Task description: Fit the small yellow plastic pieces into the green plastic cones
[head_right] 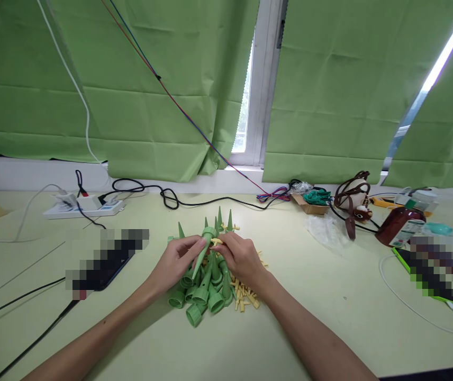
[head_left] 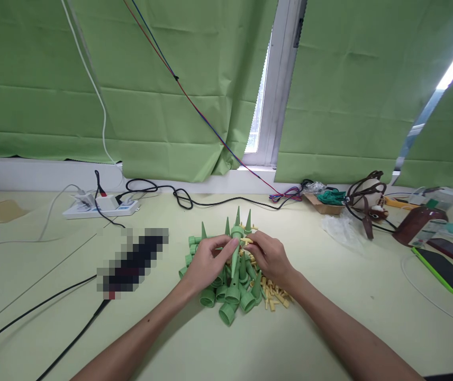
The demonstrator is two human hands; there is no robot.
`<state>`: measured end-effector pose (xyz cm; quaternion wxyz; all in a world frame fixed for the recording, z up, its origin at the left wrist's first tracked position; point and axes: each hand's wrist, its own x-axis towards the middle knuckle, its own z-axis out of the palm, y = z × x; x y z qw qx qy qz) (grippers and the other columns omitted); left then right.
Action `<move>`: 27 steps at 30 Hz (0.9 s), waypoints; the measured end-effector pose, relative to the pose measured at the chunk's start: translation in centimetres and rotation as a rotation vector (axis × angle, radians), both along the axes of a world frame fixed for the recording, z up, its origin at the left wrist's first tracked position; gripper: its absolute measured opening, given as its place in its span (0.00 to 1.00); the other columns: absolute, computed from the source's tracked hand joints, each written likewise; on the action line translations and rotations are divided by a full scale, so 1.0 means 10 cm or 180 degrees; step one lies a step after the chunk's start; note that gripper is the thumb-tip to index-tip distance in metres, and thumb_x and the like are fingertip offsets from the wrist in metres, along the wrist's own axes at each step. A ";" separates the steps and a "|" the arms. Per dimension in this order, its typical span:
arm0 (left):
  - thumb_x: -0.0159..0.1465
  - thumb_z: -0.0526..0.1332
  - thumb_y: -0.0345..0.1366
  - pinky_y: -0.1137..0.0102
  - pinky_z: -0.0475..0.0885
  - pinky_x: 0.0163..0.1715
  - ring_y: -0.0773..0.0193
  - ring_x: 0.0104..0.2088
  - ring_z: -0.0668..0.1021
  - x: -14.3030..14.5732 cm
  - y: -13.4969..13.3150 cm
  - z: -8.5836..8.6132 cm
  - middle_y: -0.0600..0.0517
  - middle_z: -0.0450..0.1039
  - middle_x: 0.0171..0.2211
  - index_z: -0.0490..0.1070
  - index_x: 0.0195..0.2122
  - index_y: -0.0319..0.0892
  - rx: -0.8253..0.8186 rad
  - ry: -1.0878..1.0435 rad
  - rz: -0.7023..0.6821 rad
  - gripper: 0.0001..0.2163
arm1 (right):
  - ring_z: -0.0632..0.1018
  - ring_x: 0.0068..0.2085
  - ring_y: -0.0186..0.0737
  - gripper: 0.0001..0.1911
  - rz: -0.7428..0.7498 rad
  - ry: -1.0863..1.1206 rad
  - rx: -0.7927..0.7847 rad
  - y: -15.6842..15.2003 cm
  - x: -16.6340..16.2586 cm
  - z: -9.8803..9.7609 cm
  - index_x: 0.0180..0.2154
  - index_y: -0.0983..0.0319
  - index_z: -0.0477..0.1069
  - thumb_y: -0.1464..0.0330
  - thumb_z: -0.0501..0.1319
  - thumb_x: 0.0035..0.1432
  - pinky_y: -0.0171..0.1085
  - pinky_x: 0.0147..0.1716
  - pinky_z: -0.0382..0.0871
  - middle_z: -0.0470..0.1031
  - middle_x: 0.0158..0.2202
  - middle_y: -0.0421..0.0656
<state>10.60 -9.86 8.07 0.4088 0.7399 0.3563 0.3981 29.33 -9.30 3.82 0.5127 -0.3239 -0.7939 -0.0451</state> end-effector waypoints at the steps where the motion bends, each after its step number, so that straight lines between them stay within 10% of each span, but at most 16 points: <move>1: 0.68 0.54 0.48 0.73 0.56 0.24 0.70 0.23 0.60 0.00 0.00 0.00 0.57 0.55 0.21 0.61 0.24 0.40 0.0046 0.0037 -0.0010 0.20 | 0.69 0.28 0.35 0.09 0.0000 -0.0014 -0.0032 0.00 0.00 0.00 0.38 0.62 0.68 0.67 0.52 0.70 0.33 0.27 0.59 0.69 0.28 0.41; 14: 0.70 0.53 0.43 0.71 0.66 0.33 0.64 0.34 0.71 -0.05 0.01 -0.03 0.51 0.70 0.33 0.69 0.33 0.40 0.0759 0.0415 0.0032 0.14 | 0.66 0.26 0.34 0.07 0.0142 0.0055 -0.0298 -0.03 0.00 -0.02 0.40 0.60 0.66 0.66 0.52 0.69 0.33 0.26 0.60 0.68 0.27 0.40; 27: 0.70 0.53 0.40 0.72 0.64 0.29 0.65 0.32 0.69 -0.04 0.00 -0.03 0.51 0.64 0.31 0.66 0.33 0.41 0.1171 0.0555 0.0078 0.11 | 0.63 0.24 0.33 0.11 0.0061 0.0059 -0.0254 -0.05 -0.01 0.00 0.35 0.60 0.65 0.65 0.51 0.70 0.32 0.25 0.57 0.64 0.24 0.38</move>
